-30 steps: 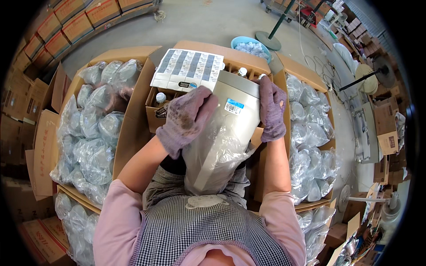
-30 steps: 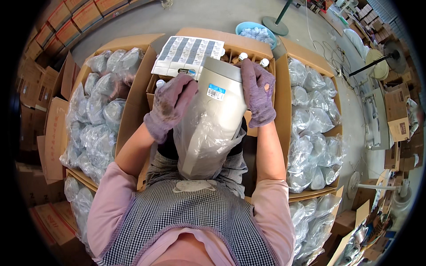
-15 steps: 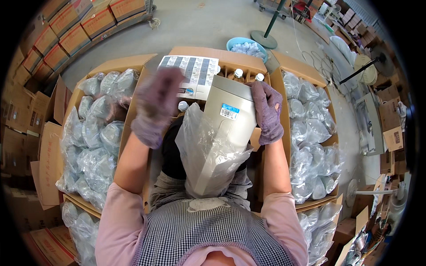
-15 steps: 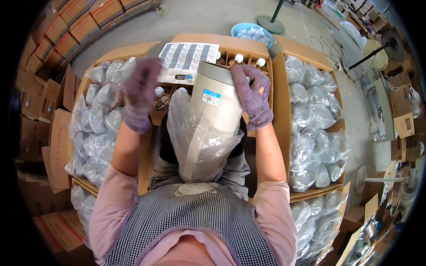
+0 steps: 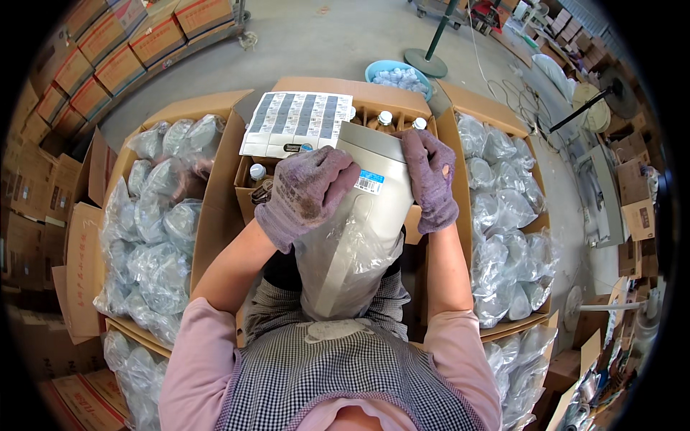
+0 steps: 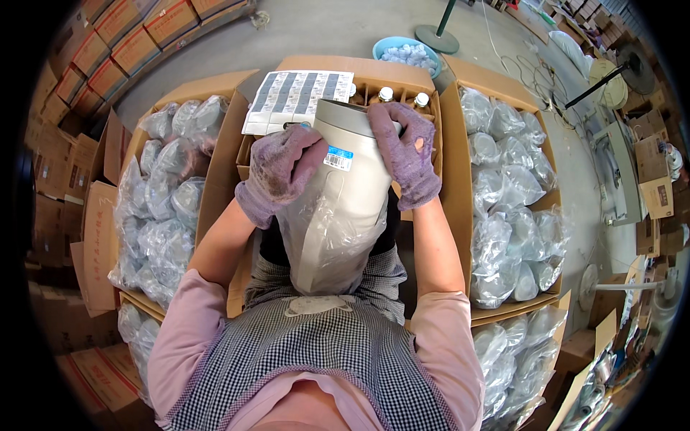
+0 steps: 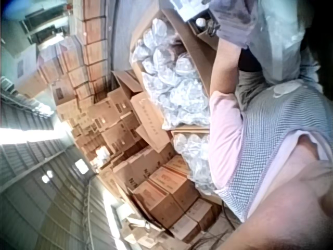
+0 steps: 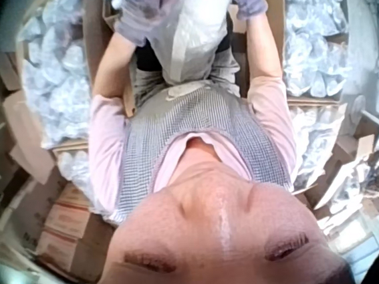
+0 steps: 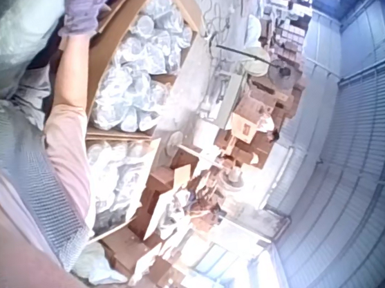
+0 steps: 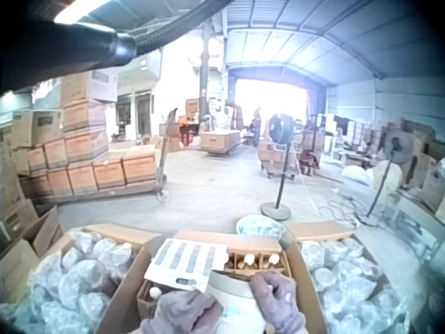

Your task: The person assembles a thermal carafe by removing it from plastic packaging, attaching the lid, and placing it into a cardboard box. The person repeats this process with multiple carafes, handling them one at a time.

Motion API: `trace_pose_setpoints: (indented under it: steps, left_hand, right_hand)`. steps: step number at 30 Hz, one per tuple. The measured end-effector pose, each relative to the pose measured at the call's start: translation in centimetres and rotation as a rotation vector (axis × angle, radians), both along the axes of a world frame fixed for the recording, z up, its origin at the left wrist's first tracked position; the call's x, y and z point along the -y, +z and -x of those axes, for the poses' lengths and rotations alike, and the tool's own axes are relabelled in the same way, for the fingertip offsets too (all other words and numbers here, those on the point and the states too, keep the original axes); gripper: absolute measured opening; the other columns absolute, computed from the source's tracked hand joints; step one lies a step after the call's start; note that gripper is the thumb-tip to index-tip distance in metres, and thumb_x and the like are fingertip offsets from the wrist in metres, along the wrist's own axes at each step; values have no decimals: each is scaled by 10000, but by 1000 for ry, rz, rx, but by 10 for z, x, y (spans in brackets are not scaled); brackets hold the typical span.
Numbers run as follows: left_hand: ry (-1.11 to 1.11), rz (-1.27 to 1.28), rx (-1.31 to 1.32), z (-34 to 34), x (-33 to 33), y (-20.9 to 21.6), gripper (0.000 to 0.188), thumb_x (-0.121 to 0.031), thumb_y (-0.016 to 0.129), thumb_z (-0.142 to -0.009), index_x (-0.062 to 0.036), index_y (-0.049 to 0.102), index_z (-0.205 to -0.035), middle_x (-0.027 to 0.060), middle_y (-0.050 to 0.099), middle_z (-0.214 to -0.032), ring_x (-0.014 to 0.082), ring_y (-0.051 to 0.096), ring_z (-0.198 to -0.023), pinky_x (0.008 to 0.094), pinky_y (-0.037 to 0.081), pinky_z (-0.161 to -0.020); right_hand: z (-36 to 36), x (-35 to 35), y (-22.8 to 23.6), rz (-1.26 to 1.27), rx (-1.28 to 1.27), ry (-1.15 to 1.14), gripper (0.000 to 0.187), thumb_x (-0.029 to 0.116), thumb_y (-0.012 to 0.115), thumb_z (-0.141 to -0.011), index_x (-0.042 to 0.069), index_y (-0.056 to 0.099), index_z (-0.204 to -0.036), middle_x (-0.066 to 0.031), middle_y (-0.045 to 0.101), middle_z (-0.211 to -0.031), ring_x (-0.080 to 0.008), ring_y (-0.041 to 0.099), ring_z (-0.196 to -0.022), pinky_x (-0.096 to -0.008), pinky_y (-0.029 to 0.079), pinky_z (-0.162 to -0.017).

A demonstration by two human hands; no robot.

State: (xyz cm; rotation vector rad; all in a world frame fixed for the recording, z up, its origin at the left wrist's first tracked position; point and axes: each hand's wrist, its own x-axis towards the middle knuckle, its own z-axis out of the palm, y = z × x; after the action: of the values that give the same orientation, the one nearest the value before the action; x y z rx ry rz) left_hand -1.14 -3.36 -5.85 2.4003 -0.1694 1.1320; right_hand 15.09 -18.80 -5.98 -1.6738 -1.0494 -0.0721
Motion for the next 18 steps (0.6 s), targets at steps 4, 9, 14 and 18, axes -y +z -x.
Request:
trace_pose_setpoints:
  steps: [4,9,14,18]
  left_hand:
    - [12,-14,-17,-4,8,6,195,-85,784,-777,-56,619,-878,87,585,-679,272,590,-583,355,453,-520]
    - [-31,-103,2,-2,8,10,230,-110,811,-756,-73,587,-786,71,556,-623,261,573,-538,359,439,-499]
    - [-105,-193,46,3,6,18,256,-86,813,-748,-79,557,-744,60,558,-621,252,573,-525,361,434,-489]
    - [-79,-174,73,2,-2,2,274,-73,814,-741,-89,541,-770,40,568,-632,236,580,-525,353,442,-483]
  right_hand:
    - [-1,2,-1,-4,44,12,178,126,650,-888,-12,694,-990,-157,705,-898,-250,661,-850,-353,508,-802]
    - [4,0,5,-17,-49,16,187,134,651,-887,-28,693,-969,-156,695,-870,-228,641,-840,-341,495,-797]
    - [6,-2,9,-26,-57,50,190,138,649,-890,-34,690,-959,-145,686,-843,-216,632,-821,-337,487,-768]
    - [7,-10,10,-23,-138,59,190,141,649,-890,-35,689,-950,-142,680,-819,-209,629,-796,-332,483,-743]
